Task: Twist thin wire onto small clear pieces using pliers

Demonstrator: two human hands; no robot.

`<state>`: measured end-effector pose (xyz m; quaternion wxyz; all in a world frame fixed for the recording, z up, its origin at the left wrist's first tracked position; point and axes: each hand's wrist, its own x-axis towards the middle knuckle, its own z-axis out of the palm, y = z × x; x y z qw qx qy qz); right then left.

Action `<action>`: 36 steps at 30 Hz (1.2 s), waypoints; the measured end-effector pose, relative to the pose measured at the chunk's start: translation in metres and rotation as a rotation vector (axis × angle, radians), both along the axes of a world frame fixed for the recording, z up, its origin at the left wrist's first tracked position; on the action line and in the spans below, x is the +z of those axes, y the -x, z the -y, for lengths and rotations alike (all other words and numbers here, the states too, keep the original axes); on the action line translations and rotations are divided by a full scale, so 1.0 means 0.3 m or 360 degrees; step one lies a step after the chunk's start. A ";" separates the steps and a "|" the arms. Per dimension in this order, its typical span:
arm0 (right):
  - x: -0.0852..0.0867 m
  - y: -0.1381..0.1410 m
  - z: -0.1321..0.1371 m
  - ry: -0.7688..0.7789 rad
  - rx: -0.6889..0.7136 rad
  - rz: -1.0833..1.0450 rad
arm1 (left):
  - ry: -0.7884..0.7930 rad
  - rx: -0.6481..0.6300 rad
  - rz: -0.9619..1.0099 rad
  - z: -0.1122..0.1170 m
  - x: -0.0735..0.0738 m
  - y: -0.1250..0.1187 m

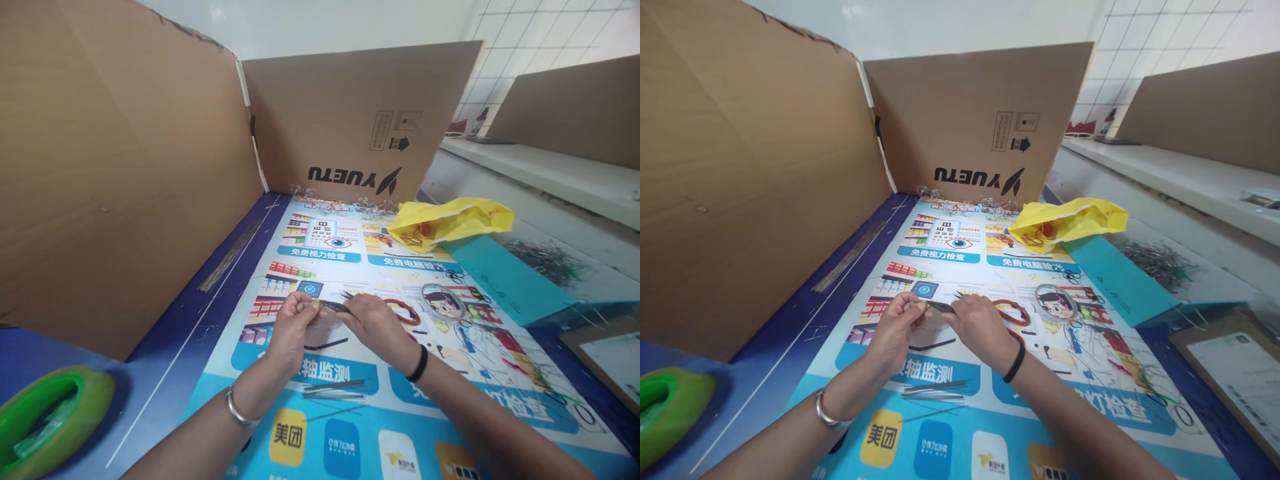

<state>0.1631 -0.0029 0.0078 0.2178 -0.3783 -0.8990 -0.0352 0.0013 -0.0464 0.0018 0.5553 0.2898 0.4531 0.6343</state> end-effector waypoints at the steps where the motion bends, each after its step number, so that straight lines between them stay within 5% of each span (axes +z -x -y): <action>1: 0.001 -0.002 -0.005 0.0088 0.0023 -0.0029 | 0.0008 -0.0010 -0.0003 -0.001 0.001 0.002; 9: 0.026 -0.015 -0.017 0.0545 0.0079 -0.0255 | 0.0052 -0.0089 0.0006 0.002 0.012 0.006; 19: 0.028 -0.037 -0.043 0.0224 0.0004 -0.0163 | 0.0062 -0.0004 0.0116 -0.002 0.009 0.011; 29: -0.009 0.008 0.002 0.0315 0.0181 -0.0636 | 0.0001 0.0013 0.0045 0.000 0.004 0.001; 36: 0.006 0.010 0.001 0.0699 0.0046 -0.0893 | 0.0019 -0.0122 -0.0089 0.008 0.007 -0.002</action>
